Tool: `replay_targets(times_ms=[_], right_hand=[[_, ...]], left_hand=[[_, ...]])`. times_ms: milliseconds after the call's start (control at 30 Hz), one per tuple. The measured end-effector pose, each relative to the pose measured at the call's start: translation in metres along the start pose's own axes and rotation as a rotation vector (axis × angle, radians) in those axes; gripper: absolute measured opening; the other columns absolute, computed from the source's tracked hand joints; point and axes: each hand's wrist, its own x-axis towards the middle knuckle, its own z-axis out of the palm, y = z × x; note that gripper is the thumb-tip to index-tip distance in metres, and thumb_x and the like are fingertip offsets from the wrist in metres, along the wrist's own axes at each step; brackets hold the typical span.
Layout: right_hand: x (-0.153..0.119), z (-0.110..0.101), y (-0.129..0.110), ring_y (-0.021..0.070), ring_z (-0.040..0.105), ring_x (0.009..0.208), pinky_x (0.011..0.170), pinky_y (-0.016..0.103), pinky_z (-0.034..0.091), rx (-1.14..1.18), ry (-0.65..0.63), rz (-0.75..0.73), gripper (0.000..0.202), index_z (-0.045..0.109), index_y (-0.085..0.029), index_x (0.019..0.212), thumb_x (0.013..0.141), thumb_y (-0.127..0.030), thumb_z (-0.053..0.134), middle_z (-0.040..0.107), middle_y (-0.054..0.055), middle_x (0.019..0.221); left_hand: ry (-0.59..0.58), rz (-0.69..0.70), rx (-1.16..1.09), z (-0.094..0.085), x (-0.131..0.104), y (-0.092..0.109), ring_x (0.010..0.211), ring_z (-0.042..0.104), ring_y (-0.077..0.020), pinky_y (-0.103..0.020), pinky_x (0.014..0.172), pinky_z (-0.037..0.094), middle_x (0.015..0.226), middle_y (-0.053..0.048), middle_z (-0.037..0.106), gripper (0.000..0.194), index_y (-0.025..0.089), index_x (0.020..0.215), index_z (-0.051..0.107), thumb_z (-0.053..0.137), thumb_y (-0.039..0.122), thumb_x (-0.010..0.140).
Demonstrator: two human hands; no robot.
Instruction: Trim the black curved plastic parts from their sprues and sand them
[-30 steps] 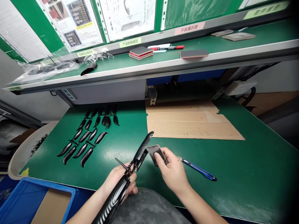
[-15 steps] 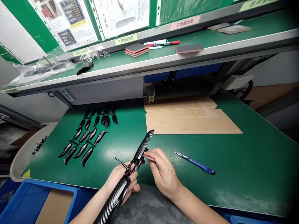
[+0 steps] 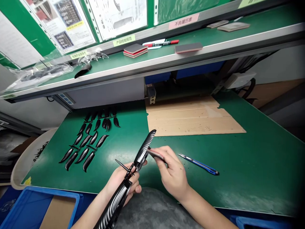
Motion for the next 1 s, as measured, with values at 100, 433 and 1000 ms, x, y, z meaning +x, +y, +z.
replay_targets(times_ms=[100,433,1000], right_hand=[[0.006,-0.01,-0.001,0.0144,0.058,0.086,0.075,0.028,0.051,0.025,-0.329,-0.08,0.029,0.065,-0.026,0.109,0.094,-0.017,0.042,0.06,0.004,0.093],[-0.019,-0.021,0.079,0.0248,0.05,0.112,0.092,0.045,0.045,-0.635,-0.534,-0.085,0.04,0.054,-0.031,0.126,0.088,-0.019,0.052,0.059,0.007,0.121],[0.04,0.008,0.001,0.0184,0.061,0.074,0.067,0.031,0.036,-0.743,-0.803,-0.26,0.017,0.056,-0.021,0.083,0.077,-0.032,0.067,0.067,0.001,0.078]], left_hand=[[0.028,0.02,0.005,-0.008,0.002,-0.001,0.032,0.025,-0.0028,-0.022,0.052,0.036,0.04,0.011,0.031,0.021,0.011,0.098,0.064,0.055,0.024,0.085],[0.114,0.24,0.631,-0.033,-0.021,0.053,0.05,0.035,-0.0078,-0.027,0.063,0.038,0.059,0.005,0.043,0.05,0.021,0.134,0.048,0.052,0.042,0.088],[0.003,0.223,1.519,0.006,0.004,0.049,0.065,0.049,-0.0131,-0.024,0.06,0.035,0.071,0.004,0.055,0.043,0.022,0.113,0.053,0.064,0.044,0.078]])
